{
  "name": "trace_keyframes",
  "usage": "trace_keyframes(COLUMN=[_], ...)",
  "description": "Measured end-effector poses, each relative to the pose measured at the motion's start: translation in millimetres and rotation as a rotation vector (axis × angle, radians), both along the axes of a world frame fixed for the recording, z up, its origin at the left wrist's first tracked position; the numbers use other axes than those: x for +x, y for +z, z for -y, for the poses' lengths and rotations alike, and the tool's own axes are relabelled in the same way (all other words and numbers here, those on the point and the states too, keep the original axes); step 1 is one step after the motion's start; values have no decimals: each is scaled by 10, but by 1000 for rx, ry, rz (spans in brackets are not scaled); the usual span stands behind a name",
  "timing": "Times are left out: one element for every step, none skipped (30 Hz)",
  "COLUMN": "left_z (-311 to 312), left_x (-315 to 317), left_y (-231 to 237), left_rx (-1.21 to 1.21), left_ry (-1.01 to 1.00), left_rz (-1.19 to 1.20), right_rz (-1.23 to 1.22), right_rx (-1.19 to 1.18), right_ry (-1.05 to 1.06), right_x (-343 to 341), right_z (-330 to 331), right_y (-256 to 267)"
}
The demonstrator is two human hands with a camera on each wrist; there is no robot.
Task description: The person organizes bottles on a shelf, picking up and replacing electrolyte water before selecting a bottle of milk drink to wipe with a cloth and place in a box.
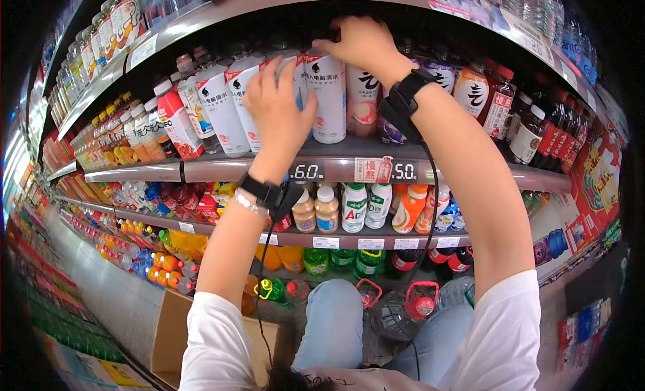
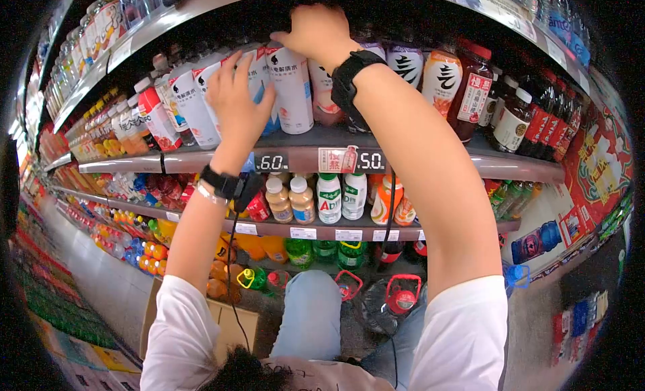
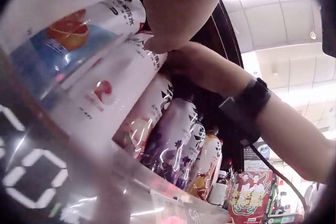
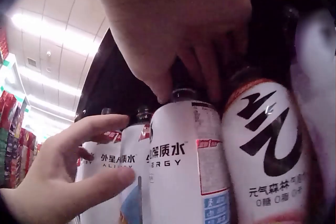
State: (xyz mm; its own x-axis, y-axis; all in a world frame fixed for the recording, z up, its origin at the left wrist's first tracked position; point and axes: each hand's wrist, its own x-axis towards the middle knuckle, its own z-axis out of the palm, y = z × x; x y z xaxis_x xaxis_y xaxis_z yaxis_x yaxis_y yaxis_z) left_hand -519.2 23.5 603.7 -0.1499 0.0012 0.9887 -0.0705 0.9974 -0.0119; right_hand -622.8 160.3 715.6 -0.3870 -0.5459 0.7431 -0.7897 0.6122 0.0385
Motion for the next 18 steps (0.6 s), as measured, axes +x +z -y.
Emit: trace_keyframes(left_z=[25,54,90,150,261,342,405,457,453,444,432,427,436,454,453,447,446,433], left_x=[100,191,285,348,370,373,374,376,399,406,410,410,398,366,349,343,336,343], left_y=[-57,-93,-123,-142,-194,-265,-330,-402,-426,-444,-464,-479,-490,-489,-467,-451,-422,-388], left_rx=[39,45,51,58,80,130,179,233,216,229,243,256,238,221,204,200,194,187], left_ry=[46,83,120,159,82,20,-44,-109,-100,-102,-105,-109,-103,-98,-92,-75,-58,-39], left_rz=[21,-3,-24,-45,-47,-27,-6,13,28,36,44,51,29,6,-16,-15,-17,-19], right_rz=[-5,-8,-9,-3,2,8,20,98,173,247,144,141,140,137,124,112,98,111], right_rx=[-61,-119,-176,-164,-151,-139,-164,-202,-240,-278,-284,-268,-250,-230,-236,-243,-251,-245], right_ry=[4,8,12,-3,-17,-31,-27,23,72,119,165,192,217,242,278,316,357,366], right_x=[-59,-127,-150,-184,-218,-199,-177,-150,-118,-107,-216,-203,-192,-177,-218,-255,-289,-257], right_z=[56,128,185,217,235,236,220,194,162,126,129,106,78,53,44,54,71,84], right_y=[-35,-99,-137,-146,-150,-147,-154,-167,-170,-178,-213,-203,-188,-181,-199,-218,-232,-235])
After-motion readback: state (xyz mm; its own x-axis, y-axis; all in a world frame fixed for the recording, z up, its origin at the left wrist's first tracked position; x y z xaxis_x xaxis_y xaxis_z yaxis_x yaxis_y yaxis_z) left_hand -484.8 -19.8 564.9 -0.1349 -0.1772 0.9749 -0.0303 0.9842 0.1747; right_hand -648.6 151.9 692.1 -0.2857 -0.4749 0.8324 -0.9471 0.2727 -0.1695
